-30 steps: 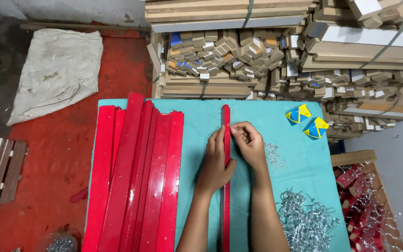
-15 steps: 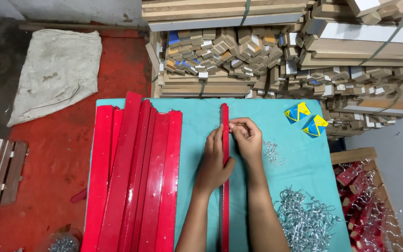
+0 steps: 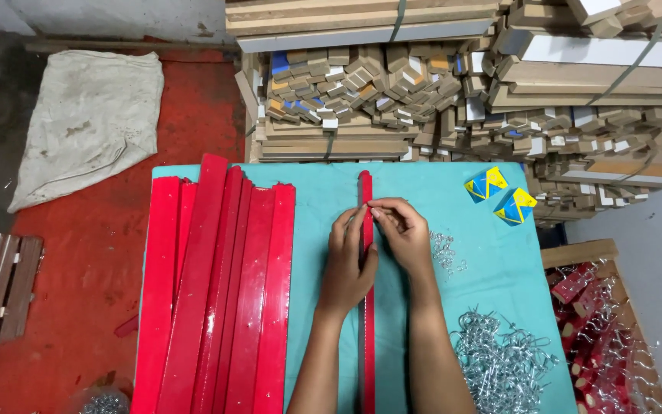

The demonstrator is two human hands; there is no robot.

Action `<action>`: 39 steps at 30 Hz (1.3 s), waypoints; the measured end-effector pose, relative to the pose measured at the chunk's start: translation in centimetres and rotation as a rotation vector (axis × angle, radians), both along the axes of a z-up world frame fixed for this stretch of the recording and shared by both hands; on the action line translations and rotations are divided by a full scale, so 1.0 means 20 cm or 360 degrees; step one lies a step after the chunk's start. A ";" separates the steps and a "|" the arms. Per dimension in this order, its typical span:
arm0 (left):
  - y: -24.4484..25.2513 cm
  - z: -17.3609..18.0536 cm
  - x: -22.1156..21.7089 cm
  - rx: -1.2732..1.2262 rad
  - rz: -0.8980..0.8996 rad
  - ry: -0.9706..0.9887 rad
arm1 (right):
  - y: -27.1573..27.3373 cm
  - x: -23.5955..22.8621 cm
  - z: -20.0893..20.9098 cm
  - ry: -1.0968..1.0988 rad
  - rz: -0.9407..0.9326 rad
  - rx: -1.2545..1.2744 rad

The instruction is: The person inserts metal hooks into pre-drilled holes along red wooden slats, then places the completed slats into a cardboard box. The person repeats this process for multiple slats.

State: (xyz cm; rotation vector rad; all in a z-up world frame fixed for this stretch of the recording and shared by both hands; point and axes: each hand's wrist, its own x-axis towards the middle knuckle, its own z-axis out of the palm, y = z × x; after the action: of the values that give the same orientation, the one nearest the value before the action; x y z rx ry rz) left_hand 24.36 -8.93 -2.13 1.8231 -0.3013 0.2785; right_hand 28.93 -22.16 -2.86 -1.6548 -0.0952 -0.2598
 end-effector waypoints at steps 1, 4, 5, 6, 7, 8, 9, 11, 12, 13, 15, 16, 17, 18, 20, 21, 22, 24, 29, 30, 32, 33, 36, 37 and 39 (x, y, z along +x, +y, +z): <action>0.00 -0.01 0.00 0.0001 -0.0003 -0.0001 | 0.00 -0.01 0.00 -0.0001 -0.0003 0.0001; 0.00 -0.04 0.01 -0.0001 0.0084 -0.0068 | 0.00 0.00 -0.01 -0.0025 -0.0014 -0.0046; -0.01 -0.04 0.01 0.0000 0.0100 -0.0095 | -0.01 0.00 -0.02 -0.0038 -0.0021 -0.0059; -0.01 -0.05 0.01 0.0000 0.0117 -0.0121 | -0.01 0.00 -0.02 -0.0052 -0.0029 -0.0073; -0.01 -0.04 0.01 0.0000 0.0117 -0.0124 | -0.01 0.00 -0.03 -0.0055 -0.0029 -0.0074; -0.01 -0.04 0.00 0.0012 0.0108 -0.0134 | -0.01 -0.01 -0.03 -0.0079 -0.0041 -0.0118; 0.00 -0.03 0.00 0.0025 0.0103 -0.0145 | -0.01 0.00 -0.03 -0.0104 -0.0049 -0.0160; 0.00 -0.02 0.01 0.0029 0.0112 -0.0142 | -0.01 0.00 -0.04 -0.0122 -0.0051 -0.0179; 0.00 -0.02 0.01 0.0033 0.0118 -0.0134 | -0.01 0.01 -0.04 -0.0136 -0.0057 -0.0199; 0.00 -0.02 0.01 0.0032 0.0120 -0.0138 | 0.00 0.00 -0.03 -0.0140 -0.0055 -0.0200; 0.00 -0.01 0.00 0.0068 0.0130 -0.0131 | 0.01 -0.01 -0.01 -0.0150 -0.0068 -0.0239; 0.00 -0.01 0.01 0.0068 0.0133 -0.0130 | 0.01 0.00 -0.01 -0.0150 -0.0065 -0.0240; 0.00 -0.01 0.01 0.0079 0.0137 -0.0125 | 0.01 0.00 -0.01 -0.0152 -0.0070 -0.0242; 0.00 0.00 0.01 0.0090 0.0142 -0.0120 | 0.01 0.00 -0.01 -0.0155 -0.0074 -0.0244; 0.01 0.00 0.00 0.0086 0.0145 -0.0113 | 0.01 -0.01 -0.01 -0.0159 -0.0064 -0.0229; 0.01 0.00 0.00 0.0084 0.0145 -0.0107 | 0.01 -0.01 0.00 -0.0162 -0.0056 -0.0212; 0.01 0.01 0.01 0.0082 0.0147 -0.0113 | 0.01 0.00 0.00 -0.0168 -0.0054 -0.0214; 0.01 0.01 0.01 0.0093 0.0153 -0.0102 | 0.01 -0.01 0.00 -0.0162 -0.0048 -0.0200; 0.01 -0.01 0.01 0.0094 0.0154 -0.0094 | 0.01 -0.01 0.02 -0.0187 -0.0044 -0.0257; 0.01 -0.01 0.01 0.0105 0.0154 -0.0087 | 0.01 -0.01 0.03 -0.0207 -0.0056 -0.0288; 0.01 -0.02 0.01 0.0102 0.0153 -0.0094 | 0.02 -0.02 0.02 -0.0256 -0.0067 -0.0319; 0.01 -0.02 0.01 0.0100 0.0151 -0.0111 | 0.02 -0.01 0.02 -0.0314 -0.0079 -0.0349; 0.01 -0.02 0.01 0.0089 0.0143 -0.0091 | 0.01 -0.01 0.05 -0.0377 -0.0090 -0.0440; 0.01 -0.01 0.01 0.0088 0.0144 -0.0092 | 0.01 -0.01 0.05 -0.0378 -0.0088 -0.0441; 0.02 -0.01 0.01 0.0093 0.0135 -0.0082 | 0.01 -0.01 0.06 -0.0442 -0.0090 -0.0557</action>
State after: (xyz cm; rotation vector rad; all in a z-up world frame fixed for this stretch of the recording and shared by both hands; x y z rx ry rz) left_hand 24.52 -8.62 -2.23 1.8909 -0.2707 0.3795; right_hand 28.66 -21.90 -1.60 -1.9619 -0.3189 -0.5398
